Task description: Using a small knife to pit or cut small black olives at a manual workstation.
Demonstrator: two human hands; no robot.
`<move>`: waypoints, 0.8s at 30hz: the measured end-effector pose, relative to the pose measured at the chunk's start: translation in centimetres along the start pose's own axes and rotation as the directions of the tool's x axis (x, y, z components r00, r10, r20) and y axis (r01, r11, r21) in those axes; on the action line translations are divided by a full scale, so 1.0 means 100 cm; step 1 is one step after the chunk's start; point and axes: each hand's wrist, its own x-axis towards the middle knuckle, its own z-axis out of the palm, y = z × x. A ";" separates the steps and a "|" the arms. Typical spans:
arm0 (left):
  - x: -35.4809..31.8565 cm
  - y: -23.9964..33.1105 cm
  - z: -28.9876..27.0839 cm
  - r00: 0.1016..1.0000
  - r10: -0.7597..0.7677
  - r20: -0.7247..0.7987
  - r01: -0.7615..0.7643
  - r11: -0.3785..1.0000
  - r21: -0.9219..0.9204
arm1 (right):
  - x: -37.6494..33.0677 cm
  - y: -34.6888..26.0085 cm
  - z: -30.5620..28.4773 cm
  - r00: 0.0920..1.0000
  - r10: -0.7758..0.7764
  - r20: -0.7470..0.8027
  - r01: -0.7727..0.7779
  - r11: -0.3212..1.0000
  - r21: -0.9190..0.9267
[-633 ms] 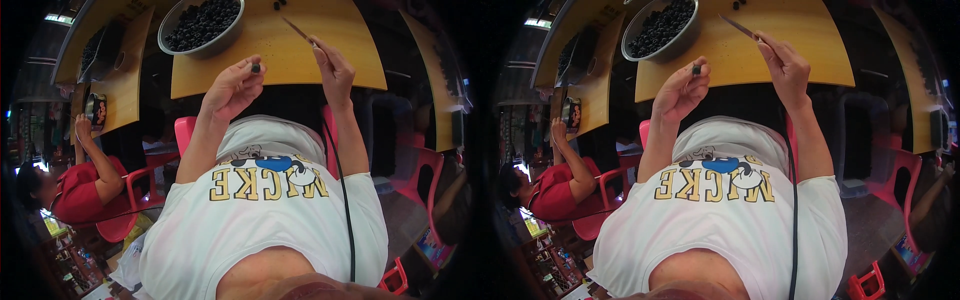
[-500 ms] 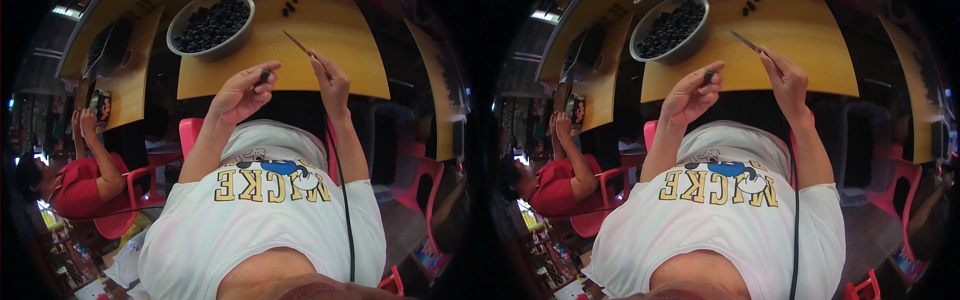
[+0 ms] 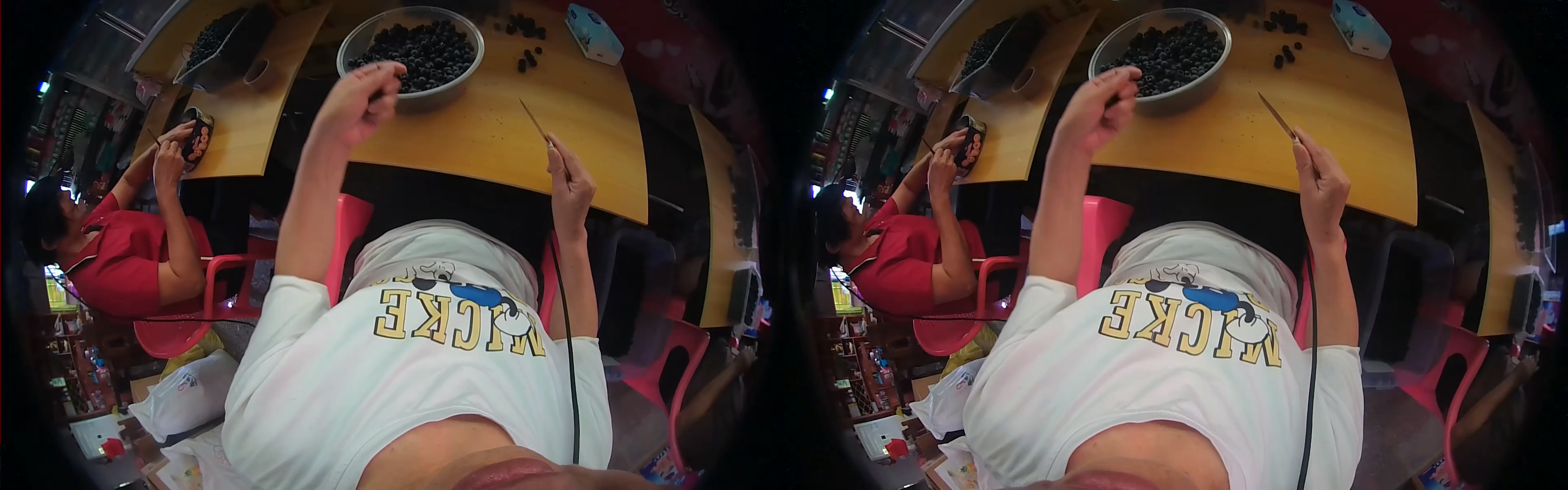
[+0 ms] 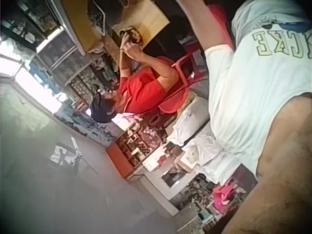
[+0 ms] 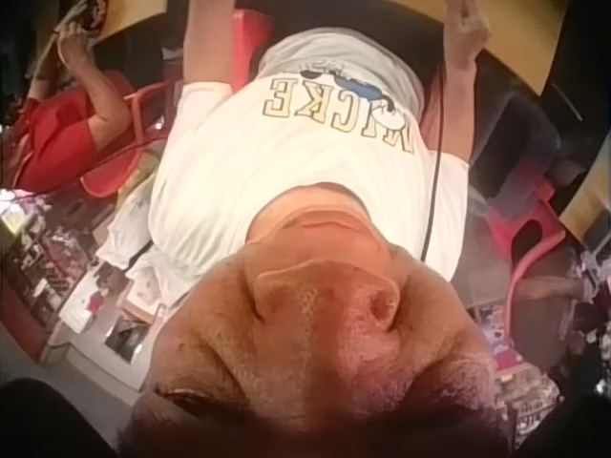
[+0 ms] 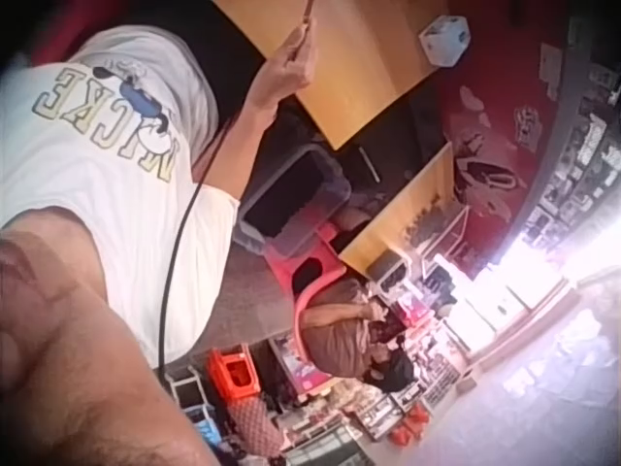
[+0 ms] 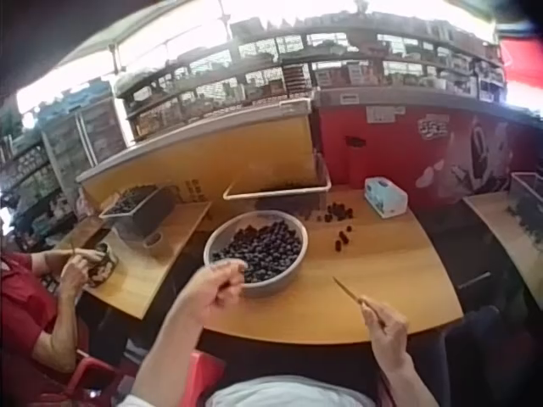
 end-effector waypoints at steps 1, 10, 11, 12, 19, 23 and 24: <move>0.006 0.011 -0.001 0.998 0.035 -0.059 -0.023 0.982 0.187 | 0.001 0.000 0.002 1.000 -0.001 0.014 0.001 1.000 0.010; 0.061 0.010 0.004 0.947 0.316 -0.054 0.058 -0.005 0.998 | 0.006 0.002 -0.001 1.000 -0.010 0.013 0.010 1.000 -0.017; 0.065 0.008 -0.001 0.941 0.335 -0.054 0.053 0.012 0.999 | 0.007 0.002 -0.002 1.000 -0.008 0.019 0.008 1.000 -0.012; 0.067 0.008 -0.001 0.934 0.353 -0.050 0.043 0.028 0.999 | 0.007 0.003 -0.002 1.000 0.002 0.011 -0.001 1.000 -0.014; 0.059 0.007 -0.009 0.872 0.445 -0.203 -0.193 0.694 0.694 | 0.006 0.004 0.000 1.000 -0.001 0.016 0.000 1.000 0.019; 0.035 0.000 0.006 0.990 -0.054 -0.129 -0.019 0.864 -0.503 | 0.005 0.002 -0.001 0.999 0.017 0.035 -0.018 1.000 0.015; 0.023 -0.011 0.014 0.990 -0.104 -0.090 0.020 0.757 -0.653 | 0.004 0.000 0.000 0.999 0.017 0.040 -0.018 1.000 0.020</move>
